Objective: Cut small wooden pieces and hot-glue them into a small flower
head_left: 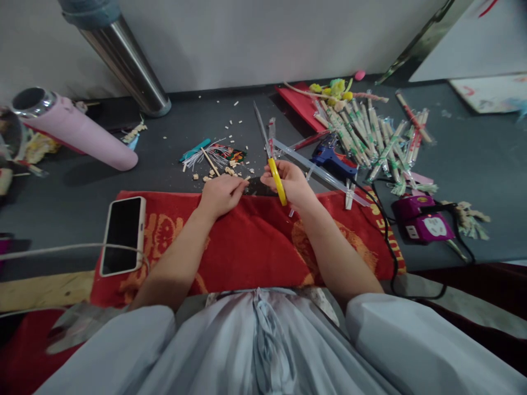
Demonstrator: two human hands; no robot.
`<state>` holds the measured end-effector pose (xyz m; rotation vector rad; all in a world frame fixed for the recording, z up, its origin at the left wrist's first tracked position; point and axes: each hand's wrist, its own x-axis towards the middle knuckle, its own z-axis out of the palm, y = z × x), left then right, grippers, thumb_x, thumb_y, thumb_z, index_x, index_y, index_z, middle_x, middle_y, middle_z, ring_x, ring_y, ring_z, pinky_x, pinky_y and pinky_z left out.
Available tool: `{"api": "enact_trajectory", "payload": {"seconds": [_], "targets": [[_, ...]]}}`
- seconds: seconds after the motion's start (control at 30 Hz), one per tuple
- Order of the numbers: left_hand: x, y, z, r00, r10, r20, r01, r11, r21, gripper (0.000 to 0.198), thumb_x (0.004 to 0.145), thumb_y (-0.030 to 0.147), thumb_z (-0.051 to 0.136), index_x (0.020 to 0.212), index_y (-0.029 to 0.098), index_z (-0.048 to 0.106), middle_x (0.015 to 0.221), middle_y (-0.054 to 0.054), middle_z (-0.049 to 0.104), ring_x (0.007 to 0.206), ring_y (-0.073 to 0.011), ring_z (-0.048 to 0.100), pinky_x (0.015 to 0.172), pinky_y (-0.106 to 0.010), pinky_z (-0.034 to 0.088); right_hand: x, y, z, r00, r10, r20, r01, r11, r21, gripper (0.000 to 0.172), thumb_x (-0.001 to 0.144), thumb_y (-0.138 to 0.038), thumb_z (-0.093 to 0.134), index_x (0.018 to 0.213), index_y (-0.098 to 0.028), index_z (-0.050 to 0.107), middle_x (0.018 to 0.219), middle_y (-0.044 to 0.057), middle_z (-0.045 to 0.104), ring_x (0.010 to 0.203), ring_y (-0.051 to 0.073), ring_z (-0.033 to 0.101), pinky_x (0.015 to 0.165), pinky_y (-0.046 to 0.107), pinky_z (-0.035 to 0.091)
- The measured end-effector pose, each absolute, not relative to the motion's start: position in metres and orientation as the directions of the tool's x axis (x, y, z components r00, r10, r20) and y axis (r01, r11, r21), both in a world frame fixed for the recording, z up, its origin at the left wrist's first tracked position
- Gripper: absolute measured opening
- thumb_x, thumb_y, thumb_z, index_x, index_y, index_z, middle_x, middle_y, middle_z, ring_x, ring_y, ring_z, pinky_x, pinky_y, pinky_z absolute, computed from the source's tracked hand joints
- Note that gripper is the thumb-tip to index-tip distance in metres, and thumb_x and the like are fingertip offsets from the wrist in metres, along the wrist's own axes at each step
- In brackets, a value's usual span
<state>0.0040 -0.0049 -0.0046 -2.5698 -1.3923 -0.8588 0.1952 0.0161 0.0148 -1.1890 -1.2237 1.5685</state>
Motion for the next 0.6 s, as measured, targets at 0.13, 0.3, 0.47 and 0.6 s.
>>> {"api": "enact_trajectory", "payload": {"seconds": [0.13,0.3,0.47,0.6], "targets": [[0.002,-0.003,-0.008,0.327,0.798,0.507,0.862,-0.471,0.187,0.046,0.095,0.042,0.037,0.072,0.016,0.068,0.068,-0.007,0.070,0.064,-0.0158,0.062,0.060,-0.028,0.040,0.195,0.019,0.011,-0.178,0.974,-0.140,0.006,-0.141,-0.990,0.052,0.048,-0.045,0.080,0.083,-0.020,0.050,0.072,-0.004,0.053,0.065,0.009,0.047,0.061,0.026,0.039],[0.002,-0.002,-0.007,0.236,0.868,0.437,0.887,-0.376,0.267,0.054,0.094,0.051,0.031,0.062,0.018,0.060,0.061,-0.006,0.062,0.061,-0.0154,0.055,0.058,-0.029,0.034,0.194,0.020,0.007,-0.207,0.974,-0.096,0.125,-0.071,-0.990,0.049,0.054,-0.049,0.076,0.081,-0.020,0.049,0.071,-0.003,0.052,0.064,0.010,0.046,0.064,0.028,0.038],[0.002,-0.002,-0.002,0.151,0.900,0.408,0.888,-0.305,0.343,0.051,0.095,0.050,0.022,0.063,0.020,0.048,0.057,-0.004,0.051,0.057,-0.0155,0.046,0.056,-0.031,0.027,0.197,0.015,0.013,-0.221,0.972,-0.074,0.443,0.033,-0.896,0.041,0.066,-0.051,0.069,0.084,-0.018,0.053,0.072,-0.001,0.055,0.062,0.011,0.045,0.060,0.028,0.035],[0.001,-0.002,-0.001,0.083,0.899,0.430,0.853,-0.287,0.436,0.047,0.095,0.051,0.020,0.065,0.021,0.041,0.058,-0.002,0.045,0.056,-0.0150,0.042,0.056,-0.031,0.027,0.199,0.006,0.027,-0.271,0.960,-0.075,0.611,0.111,-0.784,0.046,0.072,-0.051,0.066,0.097,-0.014,0.058,0.081,0.005,0.063,0.066,0.014,0.052,0.062,0.028,0.037]]}}
